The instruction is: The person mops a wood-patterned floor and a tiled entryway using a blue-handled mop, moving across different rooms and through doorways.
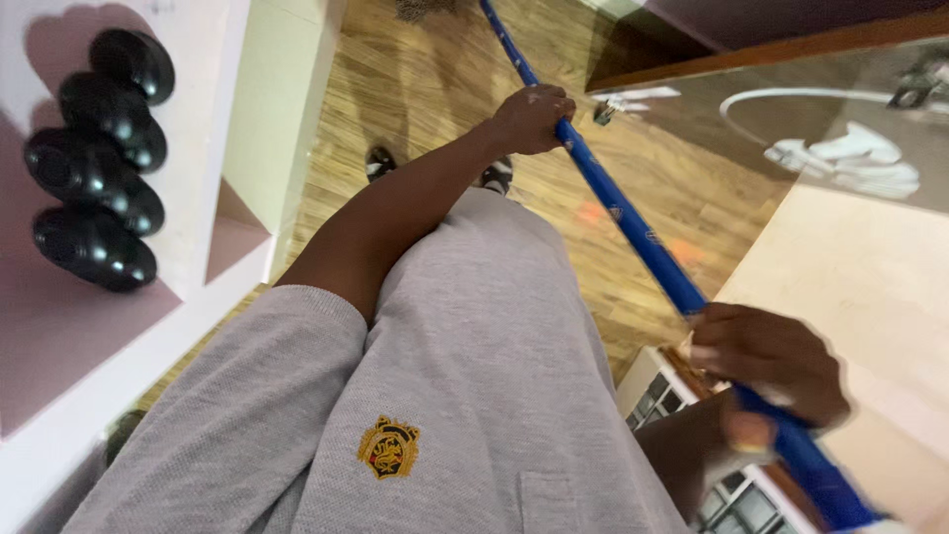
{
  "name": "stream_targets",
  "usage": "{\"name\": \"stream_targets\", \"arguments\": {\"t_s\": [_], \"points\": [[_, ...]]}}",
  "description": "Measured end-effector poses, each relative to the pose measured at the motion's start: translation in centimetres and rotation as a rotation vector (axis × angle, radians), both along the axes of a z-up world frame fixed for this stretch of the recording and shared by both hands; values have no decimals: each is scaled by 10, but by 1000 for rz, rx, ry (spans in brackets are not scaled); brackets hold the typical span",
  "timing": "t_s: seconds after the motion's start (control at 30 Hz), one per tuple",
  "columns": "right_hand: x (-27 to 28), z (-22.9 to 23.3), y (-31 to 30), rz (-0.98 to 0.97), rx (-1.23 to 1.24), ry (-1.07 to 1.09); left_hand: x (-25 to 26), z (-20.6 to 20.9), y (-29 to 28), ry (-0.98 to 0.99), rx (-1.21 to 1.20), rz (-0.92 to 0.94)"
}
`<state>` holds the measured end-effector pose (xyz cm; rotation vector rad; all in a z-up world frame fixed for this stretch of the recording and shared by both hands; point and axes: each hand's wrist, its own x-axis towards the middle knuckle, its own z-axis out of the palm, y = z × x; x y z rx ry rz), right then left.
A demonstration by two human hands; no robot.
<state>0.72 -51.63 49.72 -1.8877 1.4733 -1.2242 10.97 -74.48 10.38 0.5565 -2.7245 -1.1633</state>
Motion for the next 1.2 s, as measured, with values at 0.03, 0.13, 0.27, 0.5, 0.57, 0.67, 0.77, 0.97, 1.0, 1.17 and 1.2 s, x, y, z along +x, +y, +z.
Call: {"name": "stream_targets", "arguments": {"t_s": [0.03, 0.13, 0.27, 0.5, 0.57, 0.67, 0.77, 0.97, 1.0, 1.17, 1.2], "points": [[-3, -8, 7, -10, -24, -15, 4, 1, 2, 27, -25, -20], [3, -26, 44, -220, -82, -167, 27, 12, 1, -33, -57, -113], [7, -70, 91, -402, -83, -334, 63, 23, 1, -302, -87, -275], [81, -115, 131, -524, -176, -664, 156, 14, 21, -454, -93, -408], [91, -99, 131, -500, -147, -580, 171, 18, 31, -206, -146, -379], [96, -78, 122, -424, -99, -524, 173, 31, 35, -497, -81, -487], [88, -64, 104, -297, -38, -537, 182, 38, 33, -339, -77, -406], [56, -74, 83, -277, -45, -597, 161, 14, 45, -517, 59, -223], [49, -80, 86, -339, -16, -650, 155, 11, 47, -518, 49, -219], [11, -94, 109, -235, -117, -749, 116, 16, 61, -495, -65, -232], [3, -89, 115, -269, -97, -667, 106, 20, 66, -494, -73, -223]]}}
